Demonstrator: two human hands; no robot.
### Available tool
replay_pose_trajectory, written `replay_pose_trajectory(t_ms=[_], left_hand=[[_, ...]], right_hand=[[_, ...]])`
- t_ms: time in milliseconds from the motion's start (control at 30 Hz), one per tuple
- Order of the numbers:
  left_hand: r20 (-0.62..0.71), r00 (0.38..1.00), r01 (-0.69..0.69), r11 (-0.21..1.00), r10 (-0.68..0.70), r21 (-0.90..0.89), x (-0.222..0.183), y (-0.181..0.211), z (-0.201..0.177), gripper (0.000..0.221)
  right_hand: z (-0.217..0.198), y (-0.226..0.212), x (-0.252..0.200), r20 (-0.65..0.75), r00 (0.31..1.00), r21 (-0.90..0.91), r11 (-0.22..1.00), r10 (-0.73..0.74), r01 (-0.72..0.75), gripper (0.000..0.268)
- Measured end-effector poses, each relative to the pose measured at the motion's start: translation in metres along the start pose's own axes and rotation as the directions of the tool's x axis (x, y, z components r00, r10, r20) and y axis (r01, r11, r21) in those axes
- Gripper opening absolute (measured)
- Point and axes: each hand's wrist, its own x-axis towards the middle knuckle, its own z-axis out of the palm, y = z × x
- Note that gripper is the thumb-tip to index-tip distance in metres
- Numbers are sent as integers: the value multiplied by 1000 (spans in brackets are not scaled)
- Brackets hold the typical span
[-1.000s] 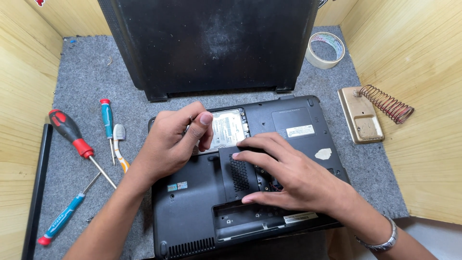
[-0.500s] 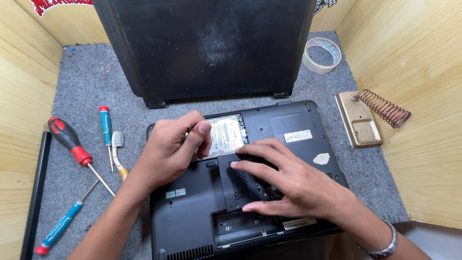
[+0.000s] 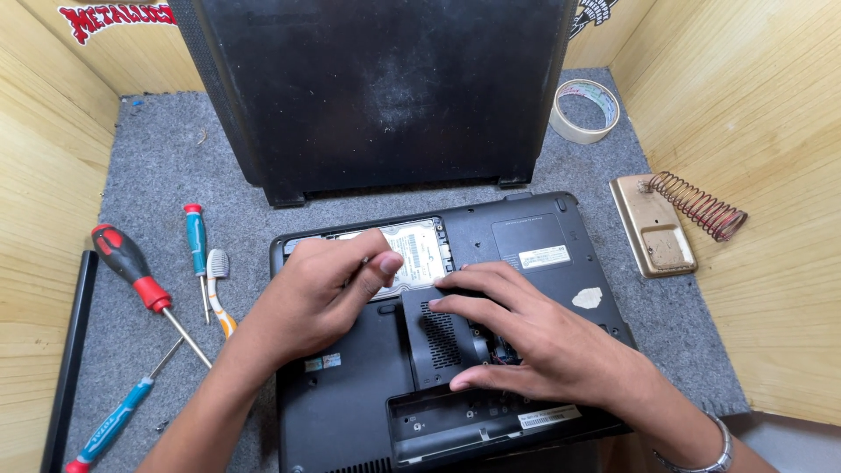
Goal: The person installs a hard drive into a laptop by connecting the data cable, seating the drive, and securing it with screws. They then place a metal cover over the drive bay and fasten it with additional screws using a screwdriver.
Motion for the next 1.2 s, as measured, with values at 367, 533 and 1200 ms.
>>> replay_pose_trajectory(t_ms=[367, 533, 1200], left_hand=[[448, 878, -230, 969, 167, 89, -2, 25, -5, 44], [468, 880, -188, 965, 85, 180, -1, 24, -1, 57], [494, 865, -154, 887, -93, 436, -2, 43, -2, 51]], right_hand=[[5, 4, -5, -26, 1000, 8, 1000, -2, 3, 62], [4, 4, -7, -19, 999, 22, 998, 51, -51, 63], [-12, 8, -7, -142, 959, 71, 969, 244, -236, 30]])
